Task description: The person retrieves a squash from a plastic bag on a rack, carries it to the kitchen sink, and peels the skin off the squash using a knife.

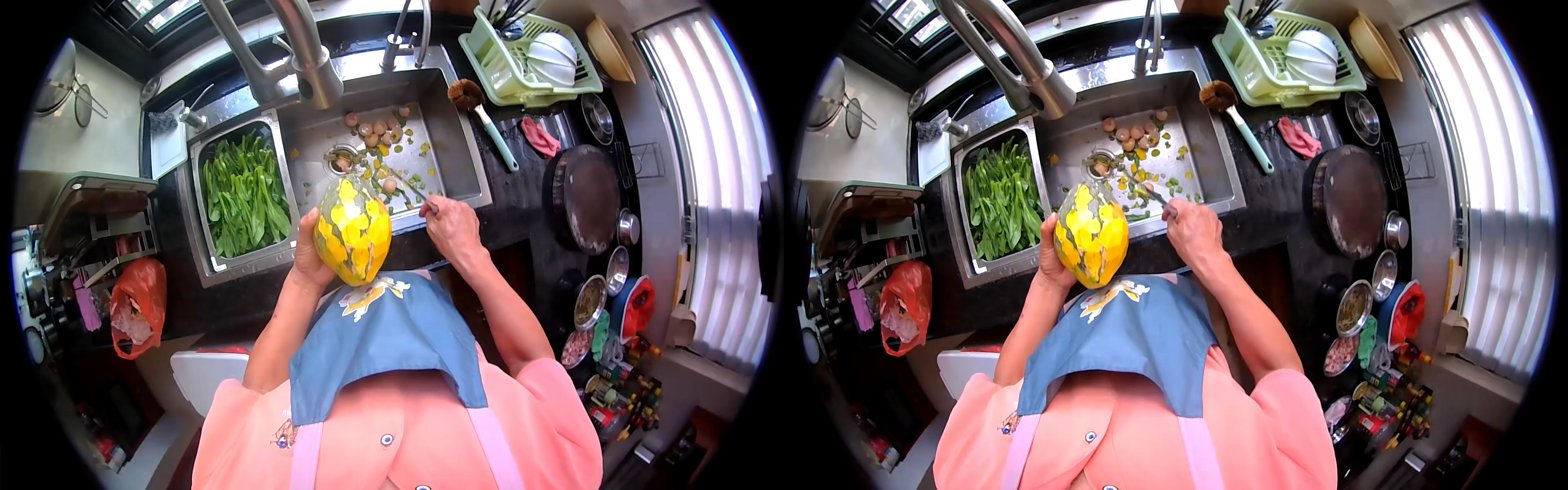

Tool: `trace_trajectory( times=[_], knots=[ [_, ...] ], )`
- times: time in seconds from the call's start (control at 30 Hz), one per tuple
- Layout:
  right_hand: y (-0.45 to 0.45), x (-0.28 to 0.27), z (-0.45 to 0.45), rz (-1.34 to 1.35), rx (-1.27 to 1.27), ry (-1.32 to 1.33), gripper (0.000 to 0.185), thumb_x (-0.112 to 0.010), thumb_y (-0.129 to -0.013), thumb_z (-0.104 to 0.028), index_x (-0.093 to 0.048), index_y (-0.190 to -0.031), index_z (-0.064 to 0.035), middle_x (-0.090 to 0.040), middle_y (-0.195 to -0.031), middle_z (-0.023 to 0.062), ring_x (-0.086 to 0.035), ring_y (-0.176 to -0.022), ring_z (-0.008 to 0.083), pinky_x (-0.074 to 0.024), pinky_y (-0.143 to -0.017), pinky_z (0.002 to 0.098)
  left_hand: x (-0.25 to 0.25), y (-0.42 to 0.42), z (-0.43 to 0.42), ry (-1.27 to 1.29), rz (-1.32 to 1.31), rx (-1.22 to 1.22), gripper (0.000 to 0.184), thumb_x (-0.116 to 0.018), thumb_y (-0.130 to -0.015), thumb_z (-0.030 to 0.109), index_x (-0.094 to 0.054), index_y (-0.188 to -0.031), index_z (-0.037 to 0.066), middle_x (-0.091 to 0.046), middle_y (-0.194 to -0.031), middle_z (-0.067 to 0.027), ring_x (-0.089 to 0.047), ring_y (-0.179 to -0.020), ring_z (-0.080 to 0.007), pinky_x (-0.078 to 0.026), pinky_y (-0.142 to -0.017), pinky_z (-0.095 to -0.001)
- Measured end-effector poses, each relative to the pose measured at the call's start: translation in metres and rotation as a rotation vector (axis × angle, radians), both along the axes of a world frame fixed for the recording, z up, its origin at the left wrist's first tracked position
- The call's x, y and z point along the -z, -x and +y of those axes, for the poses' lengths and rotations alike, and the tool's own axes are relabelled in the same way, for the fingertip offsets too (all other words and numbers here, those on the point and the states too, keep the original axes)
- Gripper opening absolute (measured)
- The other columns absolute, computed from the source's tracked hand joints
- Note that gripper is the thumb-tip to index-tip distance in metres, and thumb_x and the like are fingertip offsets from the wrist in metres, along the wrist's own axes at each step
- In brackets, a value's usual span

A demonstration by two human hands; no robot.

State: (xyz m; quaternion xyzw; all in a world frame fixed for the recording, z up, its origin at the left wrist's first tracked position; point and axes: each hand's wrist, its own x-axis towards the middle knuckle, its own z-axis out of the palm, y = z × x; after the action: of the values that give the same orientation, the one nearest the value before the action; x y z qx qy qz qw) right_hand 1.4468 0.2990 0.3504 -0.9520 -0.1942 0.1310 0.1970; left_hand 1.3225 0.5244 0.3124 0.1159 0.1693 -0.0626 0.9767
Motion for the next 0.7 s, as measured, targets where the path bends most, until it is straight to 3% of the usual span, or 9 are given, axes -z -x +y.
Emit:
trace_trajectory(
  times=[0.23,0.43,0.57,0.7],
  knots=[
    [0.028,-0.042,0.032,-0.067,-0.196,-0.025,0.005,-0.064,-0.087,-0.01,-0.069,-0.087,-0.0103,-0.07,-0.079,0.0154,-0.07,-0.076,0.0394,-0.0551,-0.065,0.0518,0.009,-0.004,0.009,-0.058,-0.037,0.081,0.072,-0.068,-0.093,0.049,-0.053,-0.145,0.002,-0.065,-0.137,-0.0176,-0.066,-0.122,-0.031,-0.053,-0.106,-0.0463],
    [0.015,-0.007,0.026,-0.12,-0.161,-0.058,0.009,-0.06,-0.09,-0.011,-0.068,-0.085,-0.0092,-0.069,-0.077,0.0171,-0.069,-0.074,0.0412,-0.0556,-0.066,0.0521,0.005,-0.007,0.002,-0.085,0.0,0.069,0.072,-0.068,-0.092,0.049,-0.053,-0.145,0.003,-0.066,-0.137,-0.0169,-0.066,-0.122,-0.0314,-0.053,-0.107,-0.0463],
    [-0.003,0.044,0.009,-0.096,-0.019,0.137,0.016,-0.058,-0.092,-0.017,-0.071,-0.086,-0.0103,-0.073,-0.083,0.0171,-0.071,-0.079,0.0428,-0.0563,-0.07,0.0535,0.021,-0.003,-0.002,0.01,0.006,0.06,0.072,-0.064,-0.094,0.052,-0.051,-0.146,0.003,-0.064,-0.138,-0.0157,-0.065,-0.124,-0.0292,-0.052,-0.107,-0.0454],
    [-0.007,0.005,-0.013,0.022,0.011,0.064,0.016,-0.058,-0.093,-0.018,-0.074,-0.091,-0.0123,-0.073,-0.084,0.0186,-0.071,-0.083,0.0424,-0.0566,-0.072,0.0549,0.003,0.005,0.007,0.004,-0.094,0.101,0.078,-0.066,-0.092,0.054,-0.049,-0.148,0.003,-0.062,-0.14,-0.0169,-0.064,-0.125,-0.0301,-0.052,-0.108,-0.0453]
  ],
)
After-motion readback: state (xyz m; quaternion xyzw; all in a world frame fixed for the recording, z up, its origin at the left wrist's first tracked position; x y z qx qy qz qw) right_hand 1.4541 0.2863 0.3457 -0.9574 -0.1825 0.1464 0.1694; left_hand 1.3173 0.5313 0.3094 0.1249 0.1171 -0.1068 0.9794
